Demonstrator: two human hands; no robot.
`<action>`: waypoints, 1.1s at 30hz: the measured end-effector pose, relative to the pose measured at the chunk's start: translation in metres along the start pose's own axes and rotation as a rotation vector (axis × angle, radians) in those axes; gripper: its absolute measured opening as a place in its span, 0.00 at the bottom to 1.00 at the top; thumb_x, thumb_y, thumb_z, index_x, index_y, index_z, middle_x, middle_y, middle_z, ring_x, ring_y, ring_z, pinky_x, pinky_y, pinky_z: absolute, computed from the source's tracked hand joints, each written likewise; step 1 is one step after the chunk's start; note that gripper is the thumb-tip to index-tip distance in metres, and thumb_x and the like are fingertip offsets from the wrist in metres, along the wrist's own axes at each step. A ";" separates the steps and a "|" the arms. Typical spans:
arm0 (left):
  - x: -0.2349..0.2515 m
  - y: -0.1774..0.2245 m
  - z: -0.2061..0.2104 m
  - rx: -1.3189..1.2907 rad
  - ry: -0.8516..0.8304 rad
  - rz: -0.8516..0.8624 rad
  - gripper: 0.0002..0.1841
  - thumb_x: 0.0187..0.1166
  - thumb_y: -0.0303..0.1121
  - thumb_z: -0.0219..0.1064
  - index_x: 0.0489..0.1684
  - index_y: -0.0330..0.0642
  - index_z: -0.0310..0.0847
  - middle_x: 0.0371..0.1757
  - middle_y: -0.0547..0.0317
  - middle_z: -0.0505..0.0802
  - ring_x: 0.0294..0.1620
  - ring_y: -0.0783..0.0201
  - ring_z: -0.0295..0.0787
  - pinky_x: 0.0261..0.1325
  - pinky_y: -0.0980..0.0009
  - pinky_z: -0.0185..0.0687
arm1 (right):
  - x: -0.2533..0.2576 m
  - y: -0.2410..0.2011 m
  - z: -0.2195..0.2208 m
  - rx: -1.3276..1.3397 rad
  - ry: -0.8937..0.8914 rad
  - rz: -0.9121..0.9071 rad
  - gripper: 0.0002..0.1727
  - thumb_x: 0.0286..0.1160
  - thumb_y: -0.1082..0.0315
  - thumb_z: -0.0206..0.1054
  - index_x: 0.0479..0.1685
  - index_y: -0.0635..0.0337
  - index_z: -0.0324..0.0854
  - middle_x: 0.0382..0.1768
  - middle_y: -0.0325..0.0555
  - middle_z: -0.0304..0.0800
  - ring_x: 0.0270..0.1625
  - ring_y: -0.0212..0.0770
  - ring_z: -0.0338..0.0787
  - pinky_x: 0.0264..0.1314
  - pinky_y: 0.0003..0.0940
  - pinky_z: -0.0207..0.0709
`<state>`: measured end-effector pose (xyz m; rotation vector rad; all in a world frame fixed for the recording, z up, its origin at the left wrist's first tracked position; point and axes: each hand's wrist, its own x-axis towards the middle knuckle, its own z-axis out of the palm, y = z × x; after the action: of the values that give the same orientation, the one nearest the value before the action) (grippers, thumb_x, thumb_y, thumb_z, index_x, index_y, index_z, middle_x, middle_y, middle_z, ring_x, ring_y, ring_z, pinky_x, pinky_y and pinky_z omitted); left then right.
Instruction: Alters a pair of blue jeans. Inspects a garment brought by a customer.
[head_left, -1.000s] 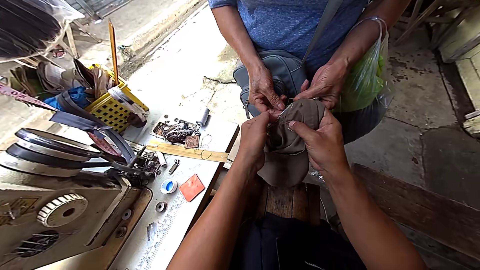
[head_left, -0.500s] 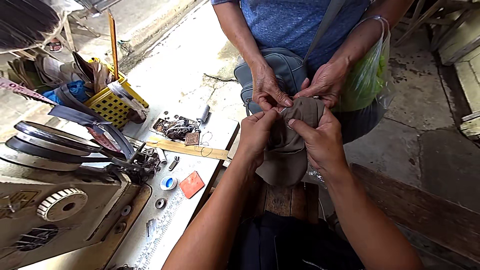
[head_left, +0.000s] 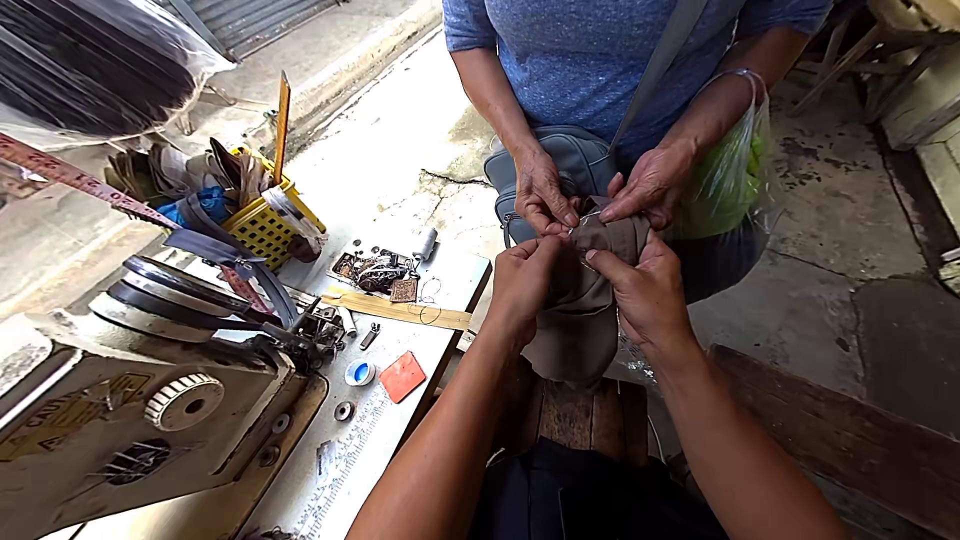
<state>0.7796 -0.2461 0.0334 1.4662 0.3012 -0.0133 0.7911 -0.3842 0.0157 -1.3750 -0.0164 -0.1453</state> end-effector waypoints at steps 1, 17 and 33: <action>0.001 -0.002 0.000 0.028 -0.004 0.016 0.14 0.85 0.39 0.66 0.29 0.44 0.89 0.29 0.61 0.89 0.32 0.69 0.83 0.36 0.68 0.77 | 0.000 0.000 0.000 -0.008 0.007 0.000 0.24 0.63 0.81 0.75 0.62 0.60 0.78 0.47 0.44 0.92 0.47 0.35 0.93 0.50 0.34 0.89; 0.000 -0.001 -0.001 0.077 0.029 -0.008 0.20 0.88 0.48 0.61 0.37 0.42 0.88 0.34 0.58 0.88 0.37 0.63 0.82 0.42 0.60 0.78 | 0.001 -0.004 0.002 -0.051 0.018 0.005 0.25 0.61 0.81 0.77 0.61 0.61 0.78 0.48 0.45 0.91 0.49 0.35 0.92 0.52 0.35 0.88; -0.001 -0.007 -0.009 0.169 0.090 0.096 0.24 0.94 0.46 0.52 0.39 0.39 0.90 0.32 0.57 0.90 0.32 0.66 0.84 0.40 0.65 0.80 | 0.001 -0.004 0.004 -0.089 0.039 -0.024 0.21 0.60 0.81 0.77 0.55 0.62 0.81 0.43 0.46 0.93 0.46 0.36 0.93 0.51 0.36 0.89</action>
<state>0.7755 -0.2380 0.0261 1.6506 0.3083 0.1069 0.7919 -0.3811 0.0206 -1.4608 0.0061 -0.1942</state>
